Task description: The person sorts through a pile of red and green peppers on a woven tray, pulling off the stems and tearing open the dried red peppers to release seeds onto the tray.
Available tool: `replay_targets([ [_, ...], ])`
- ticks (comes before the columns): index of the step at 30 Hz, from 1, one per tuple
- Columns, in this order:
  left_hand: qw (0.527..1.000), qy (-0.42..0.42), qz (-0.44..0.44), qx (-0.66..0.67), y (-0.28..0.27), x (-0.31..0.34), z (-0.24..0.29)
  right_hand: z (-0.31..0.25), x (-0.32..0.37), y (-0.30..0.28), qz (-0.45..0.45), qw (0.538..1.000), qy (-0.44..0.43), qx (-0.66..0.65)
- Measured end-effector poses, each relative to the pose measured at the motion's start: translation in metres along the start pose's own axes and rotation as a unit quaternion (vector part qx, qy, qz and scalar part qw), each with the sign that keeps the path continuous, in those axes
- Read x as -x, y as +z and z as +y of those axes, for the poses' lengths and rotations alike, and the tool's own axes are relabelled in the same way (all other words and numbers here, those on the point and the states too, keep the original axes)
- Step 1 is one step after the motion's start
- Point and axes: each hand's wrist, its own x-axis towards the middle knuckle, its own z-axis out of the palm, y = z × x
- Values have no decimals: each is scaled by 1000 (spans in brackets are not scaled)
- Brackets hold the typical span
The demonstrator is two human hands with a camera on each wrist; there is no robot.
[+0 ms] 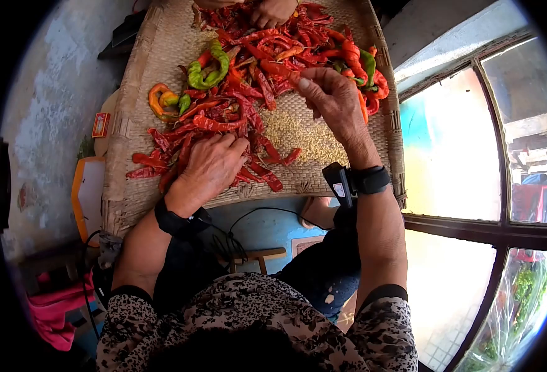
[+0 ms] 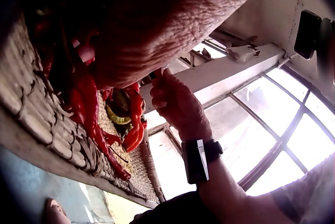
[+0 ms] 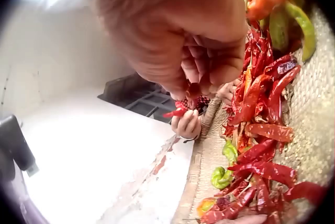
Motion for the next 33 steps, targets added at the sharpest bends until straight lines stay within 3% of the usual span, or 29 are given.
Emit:
replay_targets([
  [1, 1000, -1, 1, 0, 1, 0, 0, 0, -5, 3, 107, 985, -58, -126],
  [3, 1000, 9, 12, -16, 3, 0, 1, 2, -15, 5, 152, 977, -64, -132],
  [6, 1000, 5, 16, -16, 4, 1, 0, 21, -12, 25, -26, 987, -45, 155],
  [7, 1000, 5, 15, -16, 4, 0, 0, 22, -7, 41, -53, 981, -60, 176],
  [12, 1000, -5, -16, 12, -4, -1, -2, 52, -5, 75, -71, 932, -153, 321],
  [13, 1000, -6, -16, 11, -7, -3, -3, 53, -5, 75, -72, 932, -153, 321],
  [15, 998, -20, 65, 17, -12, -5, -5, 52, -5, 77, -124, 926, -147, 326],
  [21, 989, -37, 140, -20, -11, -7, -11, 51, 1, 78, -83, 956, -94, 265],
  [27, 996, -35, 73, -40, -9, -7, -13, 51, 5, 86, -152, 941, -39, 300],
  [31, 996, -19, 78, -43, -8, -7, -13, 51, 12, 90, -65, 965, -87, 240],
  [33, 995, -11, 94, -36, -9, -7, -12, 52, 8, 89, -78, 957, -68, 272],
])
